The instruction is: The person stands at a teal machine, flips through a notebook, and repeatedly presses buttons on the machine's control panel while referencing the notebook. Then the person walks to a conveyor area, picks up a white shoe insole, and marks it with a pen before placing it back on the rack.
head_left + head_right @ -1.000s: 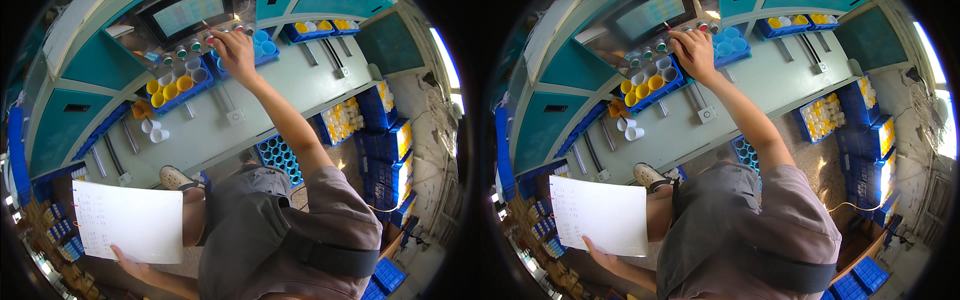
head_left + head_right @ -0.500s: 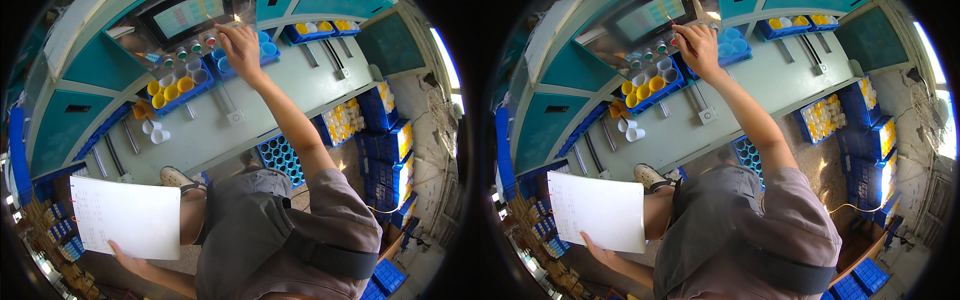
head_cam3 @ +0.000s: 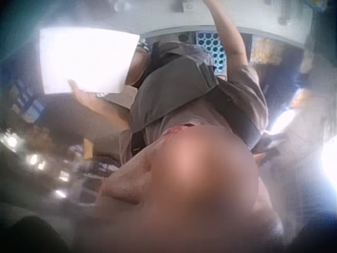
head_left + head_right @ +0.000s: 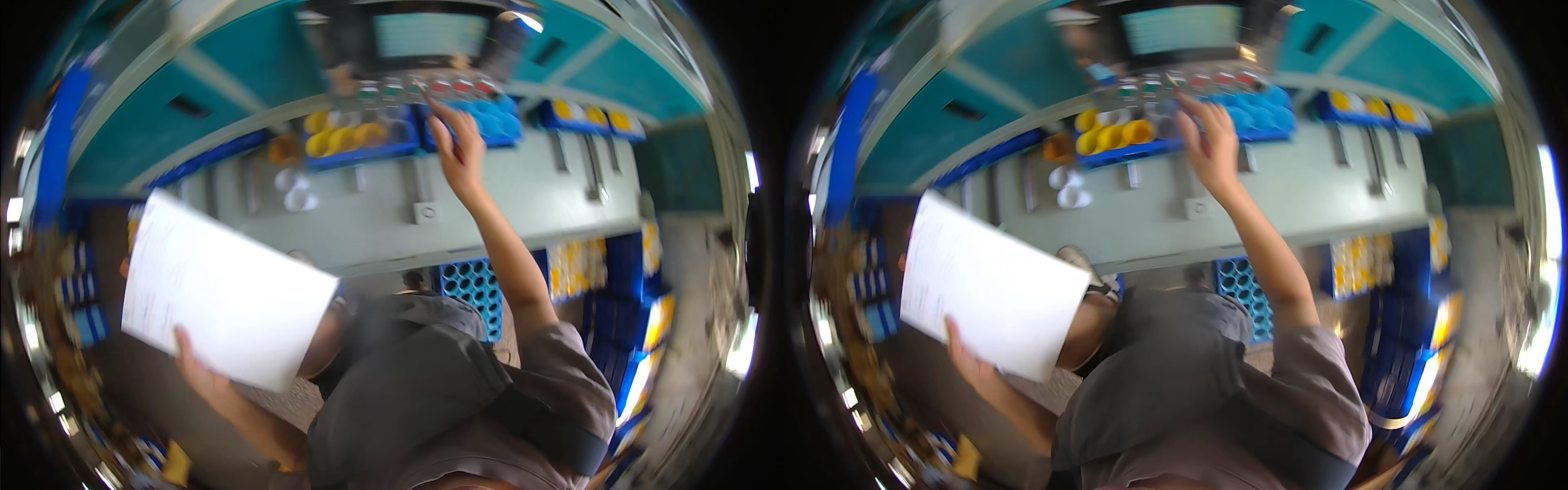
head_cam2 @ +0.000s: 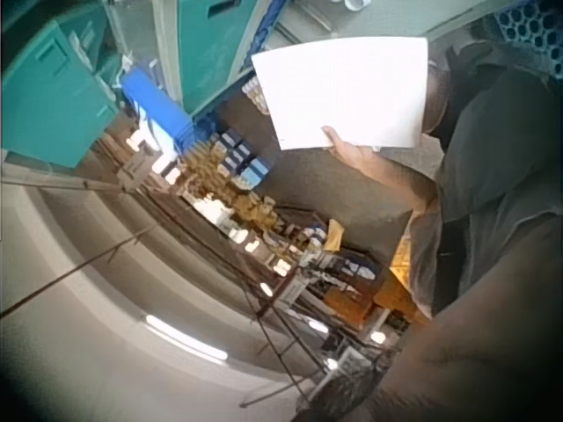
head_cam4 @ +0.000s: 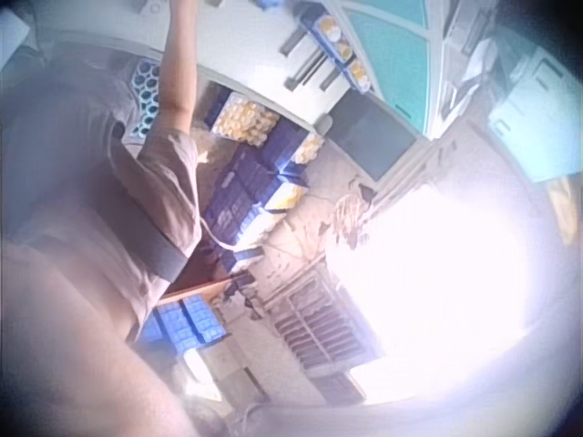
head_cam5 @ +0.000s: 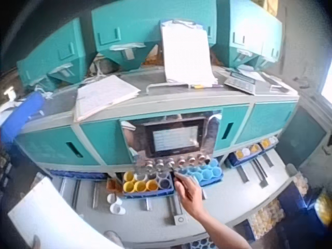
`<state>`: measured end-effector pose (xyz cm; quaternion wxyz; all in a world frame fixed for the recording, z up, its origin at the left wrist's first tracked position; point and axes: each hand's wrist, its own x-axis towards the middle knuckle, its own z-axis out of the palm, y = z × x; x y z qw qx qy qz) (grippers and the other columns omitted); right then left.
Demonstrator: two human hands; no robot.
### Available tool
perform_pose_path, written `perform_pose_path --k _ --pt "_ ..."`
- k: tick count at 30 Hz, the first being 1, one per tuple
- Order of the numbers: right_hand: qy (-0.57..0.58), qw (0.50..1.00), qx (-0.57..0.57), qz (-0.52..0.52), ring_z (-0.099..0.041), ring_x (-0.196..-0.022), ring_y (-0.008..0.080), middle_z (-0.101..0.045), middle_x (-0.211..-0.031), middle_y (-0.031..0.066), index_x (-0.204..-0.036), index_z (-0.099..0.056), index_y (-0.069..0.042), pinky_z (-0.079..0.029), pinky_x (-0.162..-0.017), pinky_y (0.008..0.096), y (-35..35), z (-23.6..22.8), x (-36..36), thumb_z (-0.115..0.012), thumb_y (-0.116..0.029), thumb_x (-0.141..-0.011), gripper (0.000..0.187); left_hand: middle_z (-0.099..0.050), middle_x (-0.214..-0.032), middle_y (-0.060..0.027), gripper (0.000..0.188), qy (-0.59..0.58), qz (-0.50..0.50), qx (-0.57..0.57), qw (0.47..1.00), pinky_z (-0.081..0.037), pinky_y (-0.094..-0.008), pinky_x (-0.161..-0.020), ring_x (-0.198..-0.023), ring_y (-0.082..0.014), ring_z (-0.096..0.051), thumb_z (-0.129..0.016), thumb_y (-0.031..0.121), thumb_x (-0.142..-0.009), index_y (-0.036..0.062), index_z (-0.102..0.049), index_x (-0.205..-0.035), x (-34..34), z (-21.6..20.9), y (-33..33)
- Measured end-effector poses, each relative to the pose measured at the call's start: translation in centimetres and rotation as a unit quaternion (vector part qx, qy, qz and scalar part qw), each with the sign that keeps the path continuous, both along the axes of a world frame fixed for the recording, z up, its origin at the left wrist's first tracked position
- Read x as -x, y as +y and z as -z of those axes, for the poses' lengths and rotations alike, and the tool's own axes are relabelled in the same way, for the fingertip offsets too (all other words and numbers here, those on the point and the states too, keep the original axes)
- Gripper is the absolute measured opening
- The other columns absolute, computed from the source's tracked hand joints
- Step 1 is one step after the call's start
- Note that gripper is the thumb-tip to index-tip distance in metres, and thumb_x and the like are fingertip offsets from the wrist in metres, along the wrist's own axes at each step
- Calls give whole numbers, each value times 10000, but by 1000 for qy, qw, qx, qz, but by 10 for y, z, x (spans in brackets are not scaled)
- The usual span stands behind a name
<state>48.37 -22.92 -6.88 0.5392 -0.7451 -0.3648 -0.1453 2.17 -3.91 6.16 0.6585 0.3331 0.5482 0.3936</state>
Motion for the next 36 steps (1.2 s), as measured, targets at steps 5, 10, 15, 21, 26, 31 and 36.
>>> perform_pose_path --k 5,10,15,21,26,31,36 --pt "292 900 32 -321 -667 -922 158 -716 -1133 136 -1269 -611 31 -536 -862 309 9 14 101 -546 -205 -1082 308 -646 -1300 -182 471 -19 -51 -161 985 -561 -381 -951 -1111 -258 -668 -684 134 -993 -89 -523 -1375 -9 18 -4" --pt "397 766 98 -496 -611 -967 136 -664 -1048 72 -1251 -600 14 -499 -868 291 4 12 157 -634 -86 -1010 263 -678 -1229 -171 446 -17 -62 -160 985 -571 -342 -901 -1053 -231 -689 -725 125 -961 -105 -567 -1310 -20 20 -10" --pt "497 738 103 -445 -531 -859 57 -607 -961 -16 -1168 -590 -4 -443 -752 228 4 1 178 -662 -100 -1009 199 -707 -1165 -182 436 -30 -67 -136 988 -578 -326 -867 -989 -223 -712 -766 140 -927 -112 -615 -1249 -21 13 -21" --pt "512 722 129 -447 -543 -941 71 -628 -1030 2 -1184 -589 -8 -430 -859 249 7 4 182 -671 -135 -1014 228 -716 -1152 -183 468 4 -72 -143 987 -565 -318 -875 -977 -221 -716 -796 171 -902 -115 -632 -1233 -14 14 -26" --pt "489 745 127 -436 -516 -897 63 -592 -983 -9 -1176 -571 -17 -418 -828 241 10 7 183 -704 -113 -984 253 -717 -1148 -188 475 9 -90 -149 985 -566 -323 -880 -981 -222 -716 -798 173 -899 -117 -629 -1235 -11 17 -28" --pt "469 766 107 -428 -464 -797 32 -528 -891 -41 -1133 -557 -30 -412 -716 206 15 3 190 -704 -25 -960 227 -717 -1148 -198 465 13 -97 -152 984 -579 -334 -864 -980 -228 -720 -787 172 -907 -116 -625 -1233 -5 17 -31" --pt "464 756 121 -446 -498 -854 44 -553 -930 -27 -1189 -587 -10 -445 -790 212 18 -1 194 -664 -41 -992 213 -716 -1149 -207 470 8 -98 -150 984 -587 -334 -845 -967 -235 -726 -787 182 -908 -118 -624 -1231 -2 16 -32"
